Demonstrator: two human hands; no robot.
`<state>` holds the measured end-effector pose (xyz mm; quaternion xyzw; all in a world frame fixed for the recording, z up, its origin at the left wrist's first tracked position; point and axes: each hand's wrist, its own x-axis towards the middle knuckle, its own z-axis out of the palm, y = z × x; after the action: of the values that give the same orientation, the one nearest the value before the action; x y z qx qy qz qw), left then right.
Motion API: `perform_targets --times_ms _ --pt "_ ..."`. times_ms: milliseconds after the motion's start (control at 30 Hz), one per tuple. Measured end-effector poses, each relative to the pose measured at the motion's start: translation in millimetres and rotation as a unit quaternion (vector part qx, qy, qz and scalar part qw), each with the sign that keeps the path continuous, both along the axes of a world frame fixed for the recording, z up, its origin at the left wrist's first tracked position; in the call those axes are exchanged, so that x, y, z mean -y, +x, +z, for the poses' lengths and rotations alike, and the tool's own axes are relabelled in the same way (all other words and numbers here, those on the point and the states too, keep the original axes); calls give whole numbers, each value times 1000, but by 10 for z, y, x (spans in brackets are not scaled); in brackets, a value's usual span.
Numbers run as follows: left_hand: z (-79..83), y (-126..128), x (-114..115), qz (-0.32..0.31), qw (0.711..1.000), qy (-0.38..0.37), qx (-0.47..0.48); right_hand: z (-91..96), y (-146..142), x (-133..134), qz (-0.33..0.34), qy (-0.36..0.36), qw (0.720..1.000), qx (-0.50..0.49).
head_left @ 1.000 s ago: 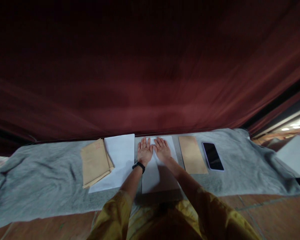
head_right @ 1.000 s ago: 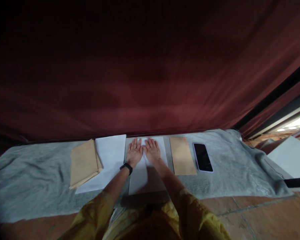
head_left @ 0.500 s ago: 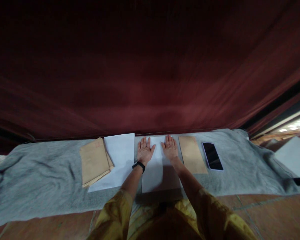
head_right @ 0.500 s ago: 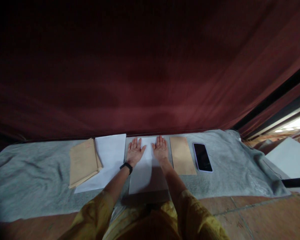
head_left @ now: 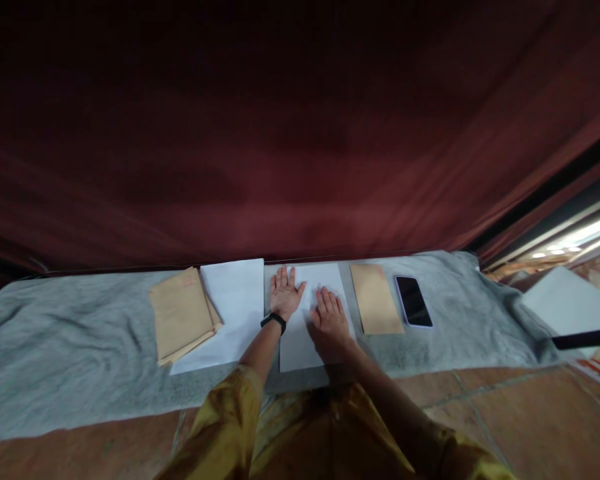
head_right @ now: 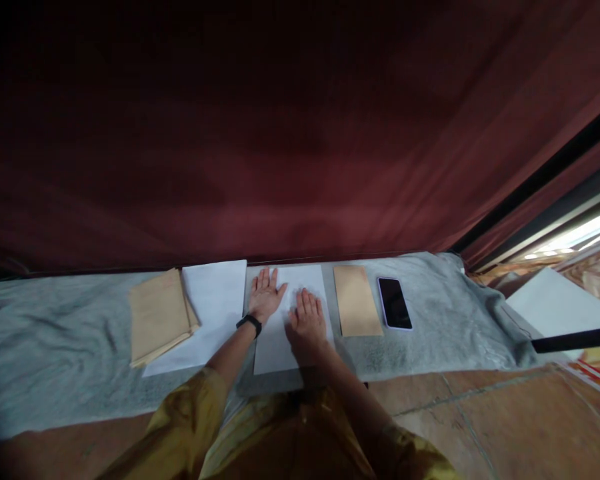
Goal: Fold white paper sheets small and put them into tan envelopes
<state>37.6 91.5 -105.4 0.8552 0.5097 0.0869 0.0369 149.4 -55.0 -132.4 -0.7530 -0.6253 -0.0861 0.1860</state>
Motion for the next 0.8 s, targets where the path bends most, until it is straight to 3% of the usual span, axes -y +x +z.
perform_targets --times_ms 133,267,367,500,600,667,800 --pt "-24 -3 -21 1 1000 -14 16 30 -135 255 -39 -7 999 -5" --pt "20 -36 -79 -3 998 -34 49 81 -116 298 -71 -8 997 -14" --pt "95 -45 13 -8 996 -30 81 88 -121 291 -74 2 997 -20" --pt "112 -22 602 -86 991 -3 102 73 -127 317 -73 -12 997 -21" --pt "23 -62 1210 -143 985 -7 94 85 -108 339 -52 -55 997 -16" --pt "-36 -147 1499 -161 983 9 84 112 -96 335 -52 -78 995 -17" --pt "-50 -390 1633 -120 991 17 52 174 -87 310 -65 -80 994 -26"
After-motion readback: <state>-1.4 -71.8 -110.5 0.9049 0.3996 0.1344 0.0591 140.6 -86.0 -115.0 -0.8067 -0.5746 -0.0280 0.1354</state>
